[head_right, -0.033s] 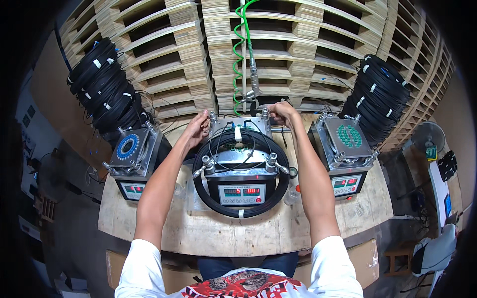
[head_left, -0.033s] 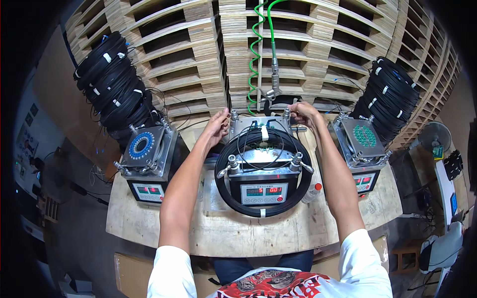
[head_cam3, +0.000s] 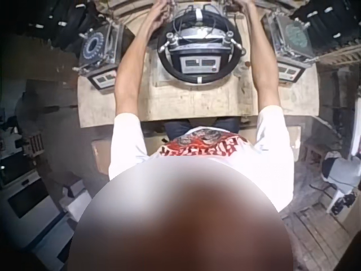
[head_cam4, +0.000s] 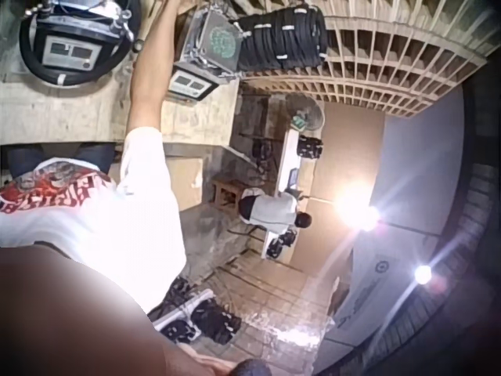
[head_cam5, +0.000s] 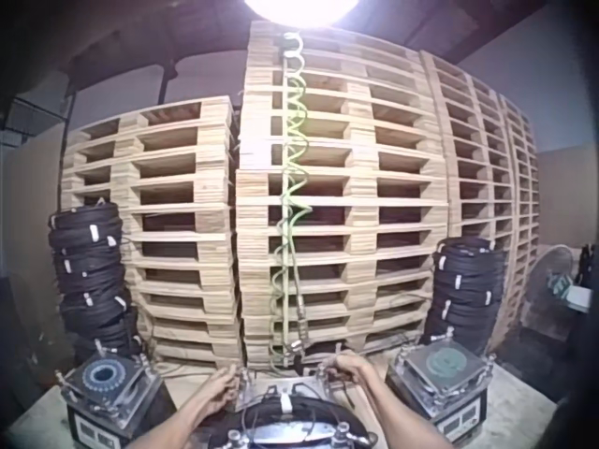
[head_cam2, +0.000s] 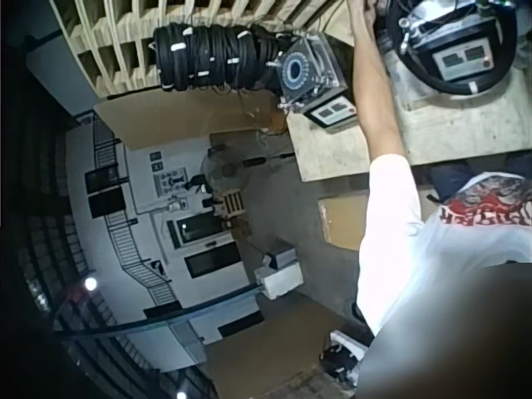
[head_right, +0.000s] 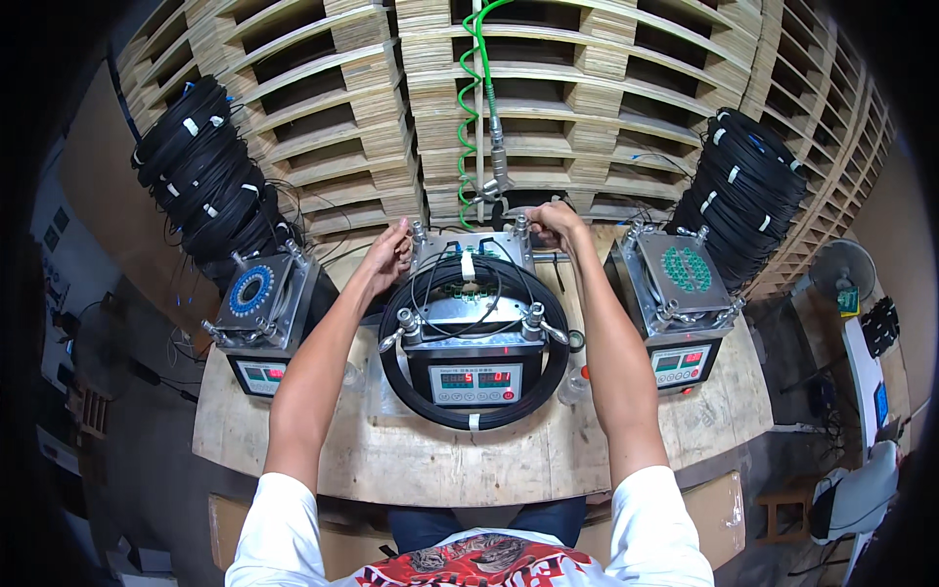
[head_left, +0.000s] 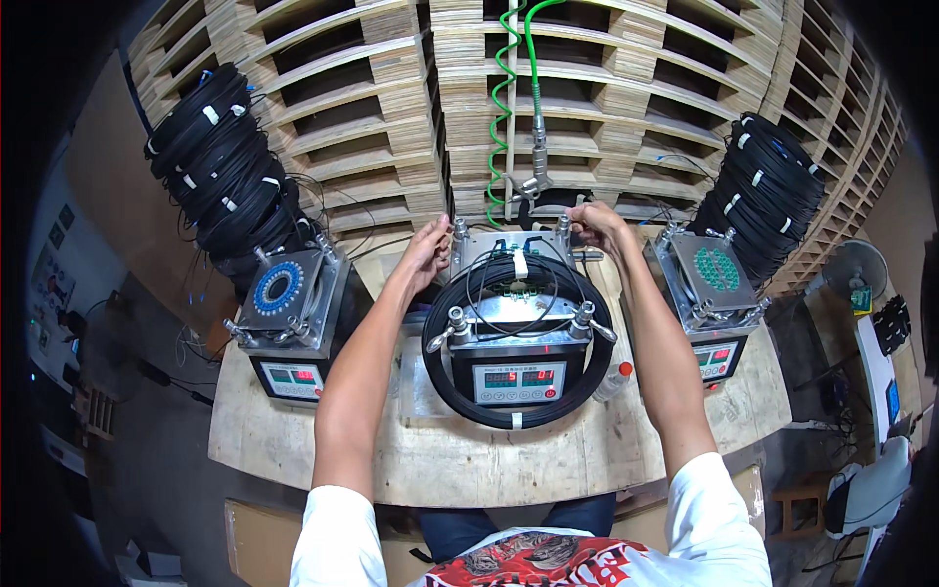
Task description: Placing wire coils on processing machines, adjusting settings, and rotating between work stations.
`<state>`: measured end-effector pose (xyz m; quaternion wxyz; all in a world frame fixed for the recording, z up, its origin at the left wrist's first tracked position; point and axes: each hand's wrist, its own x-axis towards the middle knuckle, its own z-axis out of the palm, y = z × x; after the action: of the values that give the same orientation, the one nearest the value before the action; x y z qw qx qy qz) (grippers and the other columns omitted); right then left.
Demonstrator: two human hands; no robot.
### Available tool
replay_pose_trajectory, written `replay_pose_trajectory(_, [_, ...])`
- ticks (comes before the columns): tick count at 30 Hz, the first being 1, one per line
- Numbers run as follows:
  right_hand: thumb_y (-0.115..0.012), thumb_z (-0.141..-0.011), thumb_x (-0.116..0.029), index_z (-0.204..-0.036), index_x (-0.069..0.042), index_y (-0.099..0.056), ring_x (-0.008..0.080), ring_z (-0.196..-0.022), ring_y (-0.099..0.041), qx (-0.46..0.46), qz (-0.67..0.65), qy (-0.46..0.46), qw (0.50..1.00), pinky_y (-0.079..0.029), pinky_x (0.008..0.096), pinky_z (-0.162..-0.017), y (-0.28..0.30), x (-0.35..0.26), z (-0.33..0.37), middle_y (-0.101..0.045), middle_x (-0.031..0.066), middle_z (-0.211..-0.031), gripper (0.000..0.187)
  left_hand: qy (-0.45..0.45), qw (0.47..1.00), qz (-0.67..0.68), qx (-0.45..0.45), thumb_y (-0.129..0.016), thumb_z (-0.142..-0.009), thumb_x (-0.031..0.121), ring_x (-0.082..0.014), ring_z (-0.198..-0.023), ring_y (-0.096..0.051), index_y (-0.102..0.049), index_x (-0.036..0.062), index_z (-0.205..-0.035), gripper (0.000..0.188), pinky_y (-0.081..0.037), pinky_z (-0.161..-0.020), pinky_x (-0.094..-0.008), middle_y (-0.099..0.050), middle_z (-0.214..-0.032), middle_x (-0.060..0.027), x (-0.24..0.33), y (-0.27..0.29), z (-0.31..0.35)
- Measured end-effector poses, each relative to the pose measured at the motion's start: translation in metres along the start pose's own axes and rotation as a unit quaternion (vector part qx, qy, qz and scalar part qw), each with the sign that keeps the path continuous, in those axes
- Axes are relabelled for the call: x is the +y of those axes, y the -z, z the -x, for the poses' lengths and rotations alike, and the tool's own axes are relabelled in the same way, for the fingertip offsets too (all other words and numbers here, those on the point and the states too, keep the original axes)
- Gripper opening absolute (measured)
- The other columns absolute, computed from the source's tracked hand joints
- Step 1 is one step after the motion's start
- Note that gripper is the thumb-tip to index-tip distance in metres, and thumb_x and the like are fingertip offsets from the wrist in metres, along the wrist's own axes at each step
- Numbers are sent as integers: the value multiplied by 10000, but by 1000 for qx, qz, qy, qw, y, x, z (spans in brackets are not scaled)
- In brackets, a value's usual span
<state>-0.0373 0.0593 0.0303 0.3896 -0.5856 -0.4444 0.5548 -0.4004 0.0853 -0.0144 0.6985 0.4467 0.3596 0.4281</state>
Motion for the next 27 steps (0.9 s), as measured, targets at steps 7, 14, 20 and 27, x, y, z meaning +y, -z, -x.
replay_pose_trajectory(7, [-505, -1043, -197, -1131, -77, -593, 145, -464, -567, 132, 196, 118, 964, -394, 287, -364, -10, 10, 11, -620, 60, -670, 173, -45, 956, -249, 150, -603, -1004, 404, -102, -478, -511, -658, 65, -1048, 346, -420, -408, -268, -560, -694, 6, 16, -34, 19])
replay_pose_trajectory(14, [-452, -1054, -218, -1493, -212, -438, 255, -765, -728, 49, 241, 30, 969, -586, 418, -615, -59, -16, 76, -717, 174, -876, 439, 56, 926, -358, 105, -539, -995, 524, -218, -594, -627, -635, -12, -1047, 548, -520, -497, -385, -640, -797, -105, 50, -59, 60])
replay_pose_trajectory(20, [-461, -1064, -391, -1511, -122, -406, 334, -1245, -584, 78, 359, 305, 879, -430, 389, -1066, -53, 10, 58, -615, 231, -1329, 525, -108, 853, -482, 170, -558, -965, 536, -367, -1064, -672, -582, -29, -1278, 646, -515, -914, -410, -664, -1183, -276, 21, -68, 30])
replay_pose_trajectory(27, [-335, -1049, -555, -1416, -69, -522, 386, -1242, -584, 225, 229, 260, 911, -441, 407, -1050, -81, 25, 90, -621, 227, -1320, 637, -130, 887, -387, 216, -544, -965, 528, -390, -1243, -584, -574, 39, -1366, 633, -441, -1044, -424, -636, -1290, -246, 6, -65, 36])
